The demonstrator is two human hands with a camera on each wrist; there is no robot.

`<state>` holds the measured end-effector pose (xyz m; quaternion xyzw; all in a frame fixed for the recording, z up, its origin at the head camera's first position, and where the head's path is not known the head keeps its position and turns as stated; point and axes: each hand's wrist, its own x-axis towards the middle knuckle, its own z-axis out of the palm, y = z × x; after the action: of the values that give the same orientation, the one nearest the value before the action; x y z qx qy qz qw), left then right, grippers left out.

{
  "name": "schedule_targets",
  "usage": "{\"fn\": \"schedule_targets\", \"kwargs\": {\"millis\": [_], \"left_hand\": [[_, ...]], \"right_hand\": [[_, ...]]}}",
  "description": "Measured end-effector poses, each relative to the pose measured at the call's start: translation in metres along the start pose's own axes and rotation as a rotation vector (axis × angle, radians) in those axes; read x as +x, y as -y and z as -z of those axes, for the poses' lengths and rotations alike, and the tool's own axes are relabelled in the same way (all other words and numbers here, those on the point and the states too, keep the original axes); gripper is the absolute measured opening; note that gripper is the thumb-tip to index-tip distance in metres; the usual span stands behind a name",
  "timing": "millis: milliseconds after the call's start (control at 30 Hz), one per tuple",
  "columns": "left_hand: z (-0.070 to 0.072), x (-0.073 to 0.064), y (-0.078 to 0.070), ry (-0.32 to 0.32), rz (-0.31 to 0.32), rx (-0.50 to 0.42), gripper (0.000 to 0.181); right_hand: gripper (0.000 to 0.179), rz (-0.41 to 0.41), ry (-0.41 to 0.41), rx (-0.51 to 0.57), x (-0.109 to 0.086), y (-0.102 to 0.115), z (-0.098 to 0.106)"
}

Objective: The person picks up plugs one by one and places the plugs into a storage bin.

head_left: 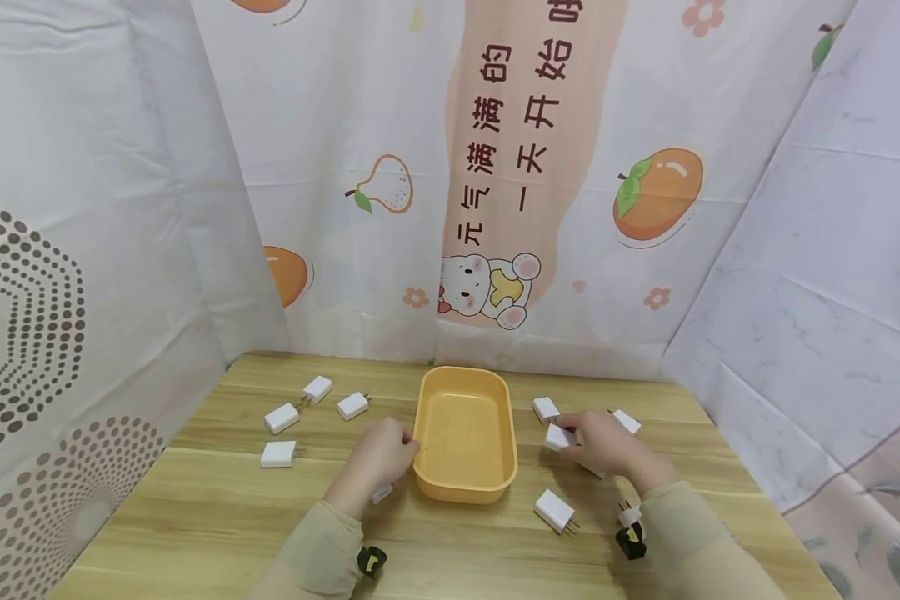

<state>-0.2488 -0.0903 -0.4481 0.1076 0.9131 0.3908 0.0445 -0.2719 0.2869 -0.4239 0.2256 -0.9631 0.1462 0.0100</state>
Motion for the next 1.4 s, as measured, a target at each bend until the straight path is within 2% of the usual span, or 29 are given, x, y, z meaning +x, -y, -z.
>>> {"fn": "schedule_targets", "kwargs": {"millis": [100, 267, 400, 500, 667, 1033, 1400], "left_hand": [[0.000, 0.000, 0.000, 0.000, 0.008, -0.008, 0.024], [-0.001, 0.001, 0.000, 0.006, 0.014, -0.011, 0.023], [-0.001, 0.002, 0.000, 0.005, 0.015, -0.007, 0.023], [-0.001, 0.002, 0.001, 0.005, 0.018, -0.011, 0.023], [-0.002, 0.002, 0.001, 0.004, 0.020, -0.011, 0.022], [-0.003, 0.000, 0.000, 0.007, 0.003, -0.003, 0.024], [-0.002, 0.000, -0.001, 0.009, 0.013, -0.009, 0.025]], "right_hand": [[0.036, 0.006, -0.019, 0.047, 0.001, 0.000, 0.014], [0.032, 0.036, -0.058, 0.113, 0.000, -0.003, 0.036], [0.032, 0.032, -0.100, 0.098, -0.001, -0.003, 0.049], [0.034, 0.016, -0.102, 0.067, -0.001, -0.001, 0.055], [0.037, 0.022, -0.095, 0.040, 0.006, 0.010, 0.058], [0.025, 0.126, -0.109, 0.071, 0.038, 0.046, 0.057], [0.033, 0.122, -0.064, 0.080, 0.074, 0.084, 0.046]]}}
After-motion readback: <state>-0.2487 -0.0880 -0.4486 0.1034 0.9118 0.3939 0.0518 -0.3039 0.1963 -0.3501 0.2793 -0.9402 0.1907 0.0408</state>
